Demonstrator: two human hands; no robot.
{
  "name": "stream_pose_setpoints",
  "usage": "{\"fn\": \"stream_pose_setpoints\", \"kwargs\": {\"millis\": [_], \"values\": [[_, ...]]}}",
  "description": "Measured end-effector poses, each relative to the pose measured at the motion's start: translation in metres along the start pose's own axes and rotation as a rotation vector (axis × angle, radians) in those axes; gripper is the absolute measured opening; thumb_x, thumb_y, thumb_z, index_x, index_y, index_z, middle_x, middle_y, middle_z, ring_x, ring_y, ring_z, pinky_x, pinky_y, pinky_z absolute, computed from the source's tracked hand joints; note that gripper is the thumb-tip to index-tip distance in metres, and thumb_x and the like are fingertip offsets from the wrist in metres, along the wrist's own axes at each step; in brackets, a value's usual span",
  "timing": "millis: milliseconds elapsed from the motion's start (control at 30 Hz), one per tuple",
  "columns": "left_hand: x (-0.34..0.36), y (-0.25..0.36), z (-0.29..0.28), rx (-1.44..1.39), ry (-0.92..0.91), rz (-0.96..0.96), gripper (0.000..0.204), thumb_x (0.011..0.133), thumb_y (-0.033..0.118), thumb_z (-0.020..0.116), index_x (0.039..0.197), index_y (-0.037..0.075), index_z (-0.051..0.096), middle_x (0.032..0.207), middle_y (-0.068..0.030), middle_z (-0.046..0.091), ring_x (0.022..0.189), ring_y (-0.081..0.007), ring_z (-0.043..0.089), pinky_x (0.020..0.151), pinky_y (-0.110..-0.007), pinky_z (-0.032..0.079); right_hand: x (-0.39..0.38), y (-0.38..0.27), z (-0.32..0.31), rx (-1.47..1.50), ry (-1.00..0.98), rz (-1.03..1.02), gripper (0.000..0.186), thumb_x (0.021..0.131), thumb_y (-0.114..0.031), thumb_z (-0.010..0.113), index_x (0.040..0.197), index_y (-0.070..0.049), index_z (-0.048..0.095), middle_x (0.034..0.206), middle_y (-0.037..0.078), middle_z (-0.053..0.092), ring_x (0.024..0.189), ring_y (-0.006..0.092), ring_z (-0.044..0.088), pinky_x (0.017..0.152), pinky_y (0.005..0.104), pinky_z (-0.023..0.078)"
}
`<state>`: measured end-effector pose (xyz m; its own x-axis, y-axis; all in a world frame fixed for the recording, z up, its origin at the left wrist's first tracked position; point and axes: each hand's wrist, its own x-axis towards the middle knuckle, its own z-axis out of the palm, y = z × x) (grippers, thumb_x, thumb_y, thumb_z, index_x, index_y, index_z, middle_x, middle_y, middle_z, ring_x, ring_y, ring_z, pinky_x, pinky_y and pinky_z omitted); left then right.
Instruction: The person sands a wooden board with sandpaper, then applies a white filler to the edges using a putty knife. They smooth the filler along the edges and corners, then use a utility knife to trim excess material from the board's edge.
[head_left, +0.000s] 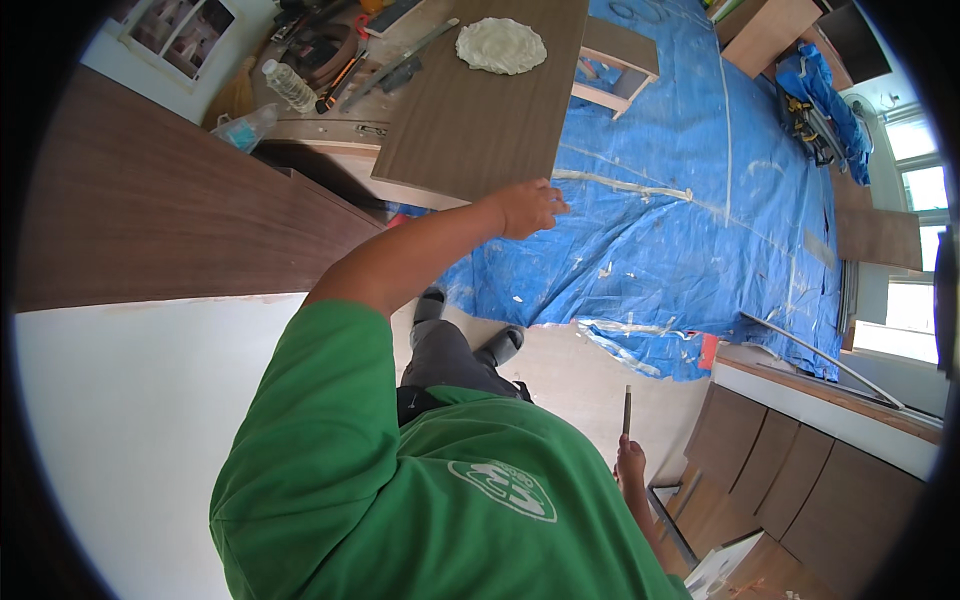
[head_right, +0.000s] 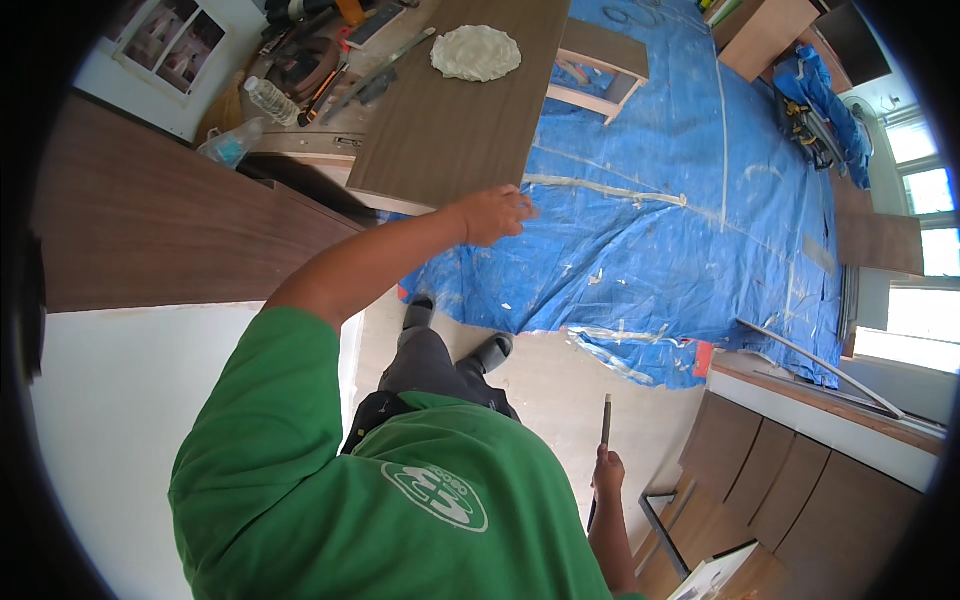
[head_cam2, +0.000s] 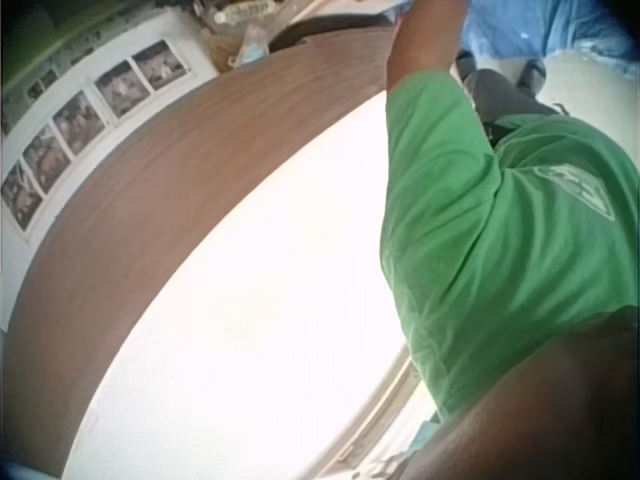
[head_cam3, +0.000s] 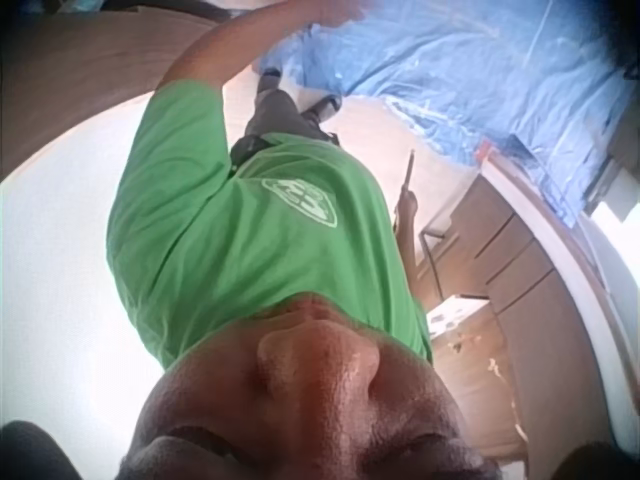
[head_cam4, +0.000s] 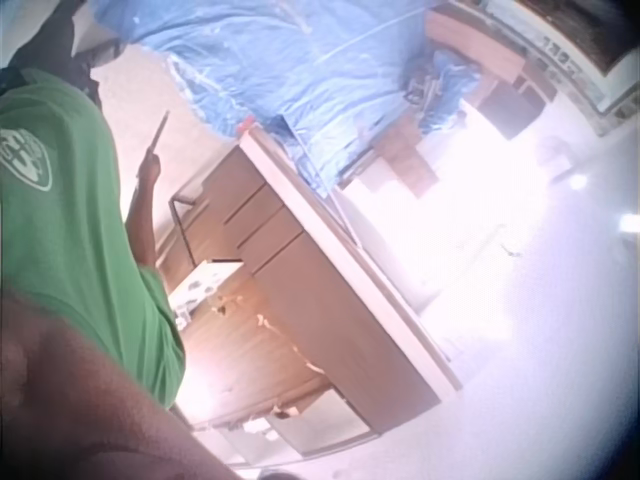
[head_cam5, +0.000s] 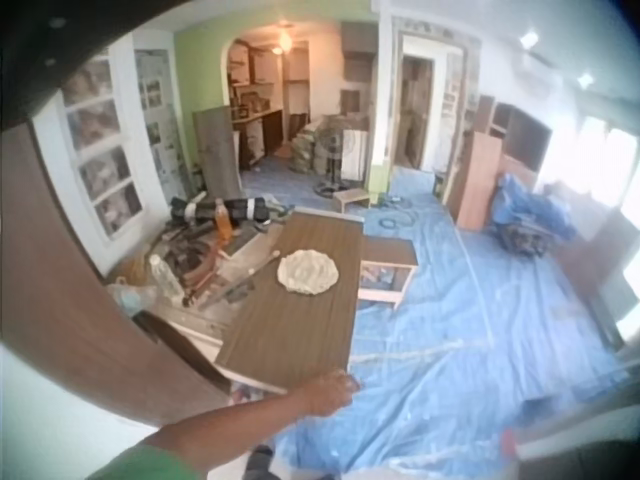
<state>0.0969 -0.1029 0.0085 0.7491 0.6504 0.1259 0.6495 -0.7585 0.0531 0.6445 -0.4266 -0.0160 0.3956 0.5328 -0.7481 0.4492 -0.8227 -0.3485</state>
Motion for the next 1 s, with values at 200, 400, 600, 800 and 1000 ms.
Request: {"fn": "stream_pose_setpoints", "kwargs": {"millis": [200, 400, 600, 800, 1000], "values": [[-0.014, -0.007, 0.005, -0.080, 0.123, -0.120, 0.011, 0.088, 0.012, 0.064, 0.088, 0.010, 0.074, 0.116, -0.0078, 0.070, 0.118, -0.0269, 0.060, 0.105, -0.044, 0.043, -0.003, 0.012, 0.004, 0.048, -0.010, -0.016, 0.049, 0.105, -0.048, 0.061, 0.074, -0.011, 0.051, 0.053, -0.001, 0.043, 0.036, 0.0140, 0.042, 0.035, 0.0328, 0.036], [-0.019, -0.015, -0.014, -0.176, 0.139, -0.479, 0.017, 0.096, 0.021, 0.062, 0.089, 0.009, 0.073, 0.105, -0.0081, 0.069, 0.104, -0.0296, 0.063, 0.095, -0.047, 0.047, -0.004, 0.030, 0.015, 0.101, -0.050, 0.018, 0.047, 0.106, -0.045, 0.061, 0.076, -0.010, 0.054, 0.057, -0.001, 0.047, 0.037, 0.0128, 0.042, 0.034, 0.0323, 0.036], [-0.014, 0.016, 0.015, -0.139, 0.252, -0.519, 0.040, 0.106, 0.036, 0.052, 0.134, 0.008, 0.059, 0.148, -0.0148, 0.053, 0.139, -0.0331, 0.049, 0.119, -0.052, 0.033, -0.005, -0.005, 0.029, 0.051, -0.098, -0.011, 0.044, 0.105, -0.043, 0.062, 0.081, -0.007, 0.058, 0.060, 0.000, 0.050, 0.037, 0.0127, 0.043, 0.034, 0.0316, 0.035], [-0.027, 0.039, 0.020, -0.132, 0.056, -0.674, 0.069, 0.109, 0.048, 0.035, 0.165, 0.007, 0.030, 0.173, -0.0141, 0.025, 0.161, -0.0310, 0.019, 0.132, -0.051, 0.009, 0.005, -0.017, 0.030, -0.002, -0.104, -0.093, 0.044, 0.105, -0.043, 0.062, 0.082, -0.006, 0.058, 0.062, 0.001, 0.051, 0.036, 0.0137, 0.043, 0.033, 0.0317, 0.036], [-0.116, 0.001, 0.016, 0.092, 0.192, -1.246, 0.071, 0.108, 0.047, 0.041, 0.162, 0.001, 0.034, 0.171, -0.0182, 0.029, 0.159, -0.0358, 0.023, 0.130, -0.053, 0.015, 0.001, -0.016, 0.009, -0.156, -0.119, -0.086, 0.046, 0.105, -0.044, 0.063, 0.080, -0.006, 0.056, 0.061, 0.002, 0.051, 0.036, 0.0157, 0.043, 0.033, 0.0338, 0.033]]}}
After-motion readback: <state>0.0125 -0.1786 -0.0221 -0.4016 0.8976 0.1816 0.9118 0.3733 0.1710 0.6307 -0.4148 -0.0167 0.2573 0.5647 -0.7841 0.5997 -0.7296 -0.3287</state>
